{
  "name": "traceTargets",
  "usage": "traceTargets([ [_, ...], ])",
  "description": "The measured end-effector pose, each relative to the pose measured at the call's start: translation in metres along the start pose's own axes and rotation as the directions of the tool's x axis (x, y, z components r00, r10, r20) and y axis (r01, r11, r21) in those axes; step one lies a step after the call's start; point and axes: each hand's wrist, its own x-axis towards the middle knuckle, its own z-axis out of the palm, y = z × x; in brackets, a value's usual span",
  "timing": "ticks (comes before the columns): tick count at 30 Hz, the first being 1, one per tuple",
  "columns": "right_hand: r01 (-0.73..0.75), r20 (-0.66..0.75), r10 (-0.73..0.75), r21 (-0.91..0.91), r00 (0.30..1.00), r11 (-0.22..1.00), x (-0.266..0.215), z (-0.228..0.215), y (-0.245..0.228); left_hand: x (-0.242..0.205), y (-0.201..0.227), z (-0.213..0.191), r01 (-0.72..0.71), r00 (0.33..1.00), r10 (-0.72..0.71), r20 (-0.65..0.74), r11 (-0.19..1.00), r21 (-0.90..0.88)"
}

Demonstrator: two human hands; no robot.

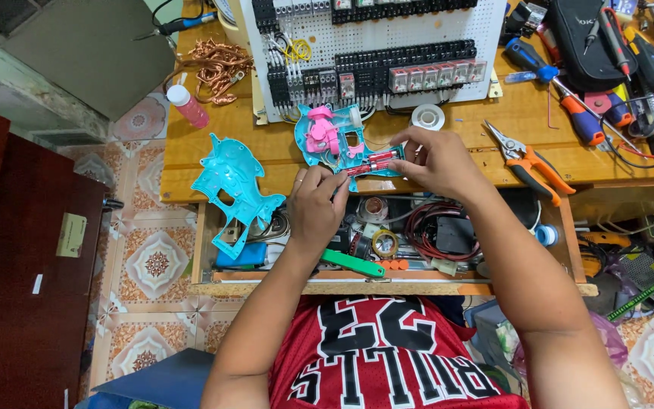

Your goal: Assembling and wiring a plastic toy dolphin on a workbench

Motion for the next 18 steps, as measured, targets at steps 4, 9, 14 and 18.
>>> traceTargets([
  [4,-0.026,0.013,0.026,0.013,1.0,1.0,0.0002,-0.0009,-0.0008,0.0003,0.0003,0.0008,0.005,1.0,-0.005,0.007,1.0,0.018],
  [9,-0.048,0.034,0.049,-0.021,0.998,0.999,0.0048,-0.0029,0.0006,0.0014,0.0018,-0.0005,0.003,1.0,-0.004,0.005,1.0,0.009],
  [14,-0.04,0.049,0.043,-0.057,0.998,0.998,0.005,-0.0021,0.0032,-0.0029,-0.0029,0.004,-0.005,1.0,0.005,-0.002,0.999,0.044],
  [18,-0.025,0.045,0.028,-0.063,0.999,0.998,0.0027,-0.0015,0.0015,-0.0054,-0.0065,0.0076,-0.013,1.0,0.014,-0.019,0.998,0.066],
])
